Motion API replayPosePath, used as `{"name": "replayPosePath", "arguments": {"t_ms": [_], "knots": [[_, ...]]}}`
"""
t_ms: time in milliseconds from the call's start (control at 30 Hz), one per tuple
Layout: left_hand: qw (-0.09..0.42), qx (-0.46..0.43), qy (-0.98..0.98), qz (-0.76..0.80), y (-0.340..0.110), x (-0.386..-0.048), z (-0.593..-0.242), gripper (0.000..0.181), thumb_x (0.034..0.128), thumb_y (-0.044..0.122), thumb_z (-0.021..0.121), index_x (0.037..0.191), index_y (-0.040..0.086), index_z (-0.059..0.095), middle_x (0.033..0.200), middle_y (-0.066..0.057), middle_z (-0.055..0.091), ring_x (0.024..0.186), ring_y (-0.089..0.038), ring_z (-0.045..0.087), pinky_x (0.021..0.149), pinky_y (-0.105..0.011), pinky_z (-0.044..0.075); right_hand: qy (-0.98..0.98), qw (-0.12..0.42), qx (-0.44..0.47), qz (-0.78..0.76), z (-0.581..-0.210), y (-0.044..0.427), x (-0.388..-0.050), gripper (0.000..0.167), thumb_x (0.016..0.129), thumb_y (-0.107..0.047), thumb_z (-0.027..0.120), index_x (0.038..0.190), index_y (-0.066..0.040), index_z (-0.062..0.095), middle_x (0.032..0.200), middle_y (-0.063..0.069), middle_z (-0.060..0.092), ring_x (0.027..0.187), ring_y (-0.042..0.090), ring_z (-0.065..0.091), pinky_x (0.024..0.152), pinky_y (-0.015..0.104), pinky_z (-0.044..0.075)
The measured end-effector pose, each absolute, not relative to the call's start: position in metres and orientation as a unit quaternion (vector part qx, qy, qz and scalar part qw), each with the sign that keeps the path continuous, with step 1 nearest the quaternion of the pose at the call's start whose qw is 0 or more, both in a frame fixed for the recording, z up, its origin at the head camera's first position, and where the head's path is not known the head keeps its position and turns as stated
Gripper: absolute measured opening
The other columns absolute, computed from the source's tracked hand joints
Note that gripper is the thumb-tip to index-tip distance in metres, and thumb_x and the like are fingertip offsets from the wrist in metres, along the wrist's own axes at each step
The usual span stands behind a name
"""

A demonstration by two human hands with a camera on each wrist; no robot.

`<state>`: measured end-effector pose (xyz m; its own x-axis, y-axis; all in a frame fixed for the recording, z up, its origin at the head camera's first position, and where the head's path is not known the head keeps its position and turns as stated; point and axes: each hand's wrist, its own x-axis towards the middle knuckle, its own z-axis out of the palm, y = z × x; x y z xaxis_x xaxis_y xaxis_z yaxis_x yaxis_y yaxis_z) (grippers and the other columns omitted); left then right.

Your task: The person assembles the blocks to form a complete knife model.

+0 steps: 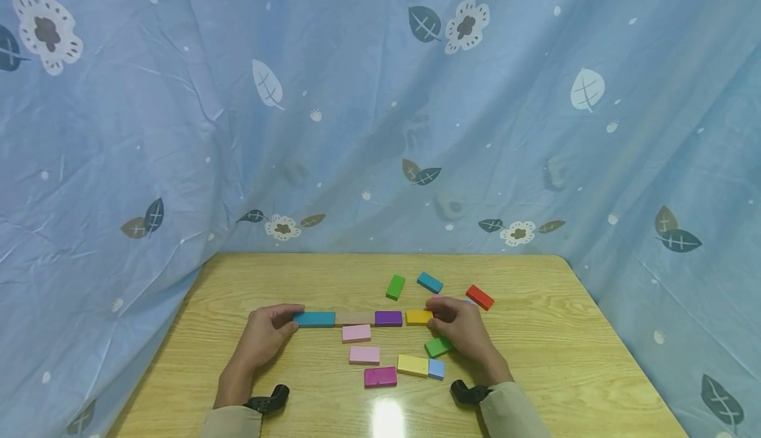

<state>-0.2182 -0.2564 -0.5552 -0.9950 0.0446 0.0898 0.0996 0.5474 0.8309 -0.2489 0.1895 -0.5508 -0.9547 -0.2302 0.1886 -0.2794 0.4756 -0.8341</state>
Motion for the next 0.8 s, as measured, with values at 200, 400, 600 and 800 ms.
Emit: {"name": "replayPosePath", "arguments": {"t_ms": [200, 400, 600, 800], "knots": [[0.027, -0.039, -0.878, -0.476, -0.2559, -0.2191, -0.5550, 0.037, 0.0999, -0.002, 0.075, 0.134, 0.012, 0.079, 0.140, -0.012, 0.076, 0.137, -0.036, 0.068, 0.114, -0.050, 0.058, -0.851, 0.024, 0.158, 0.500, -0.5520, 0.1862, -0.2502, 0.034, 0.092, 0.002, 0.085, 0.125, -0.002, 0.080, 0.120, 0.012, 0.082, 0.106, 0.028, 0.081, 0.090, 0.019, 0.065], [0.027, -0.044, -0.878, -0.477, -0.2565, -0.2193, -0.5549, 0.036, 0.1003, -0.002, 0.075, 0.134, 0.011, 0.079, 0.140, -0.012, 0.075, 0.137, -0.036, 0.068, 0.114, -0.051, 0.058, -0.853, 0.019, 0.159, 0.496, -0.5532, 0.1831, -0.2515, 0.033, 0.092, 0.001, 0.085, 0.125, -0.003, 0.080, 0.120, 0.011, 0.082, 0.106, 0.028, 0.081, 0.090, 0.019, 0.065], [0.027, -0.047, -0.877, -0.477, -0.2570, -0.2194, -0.5551, 0.036, 0.1006, -0.002, 0.075, 0.135, 0.011, 0.079, 0.140, -0.013, 0.075, 0.136, -0.036, 0.069, 0.113, -0.052, 0.058, -0.856, 0.021, 0.160, 0.491, -0.5530, 0.1812, -0.2513, 0.033, 0.092, -0.001, 0.086, 0.124, -0.005, 0.081, 0.120, 0.010, 0.082, 0.106, 0.026, 0.081, 0.090, 0.020, 0.065], [0.024, -0.045, -0.876, -0.479, -0.2569, -0.2197, -0.5548, 0.037, 0.1007, -0.001, 0.075, 0.134, 0.012, 0.079, 0.140, -0.012, 0.075, 0.137, -0.036, 0.069, 0.113, -0.051, 0.058, -0.858, 0.020, 0.158, 0.488, -0.5522, 0.1804, -0.2506, 0.032, 0.092, 0.000, 0.086, 0.124, -0.006, 0.081, 0.121, 0.009, 0.082, 0.106, 0.026, 0.081, 0.090, 0.020, 0.064]]}}
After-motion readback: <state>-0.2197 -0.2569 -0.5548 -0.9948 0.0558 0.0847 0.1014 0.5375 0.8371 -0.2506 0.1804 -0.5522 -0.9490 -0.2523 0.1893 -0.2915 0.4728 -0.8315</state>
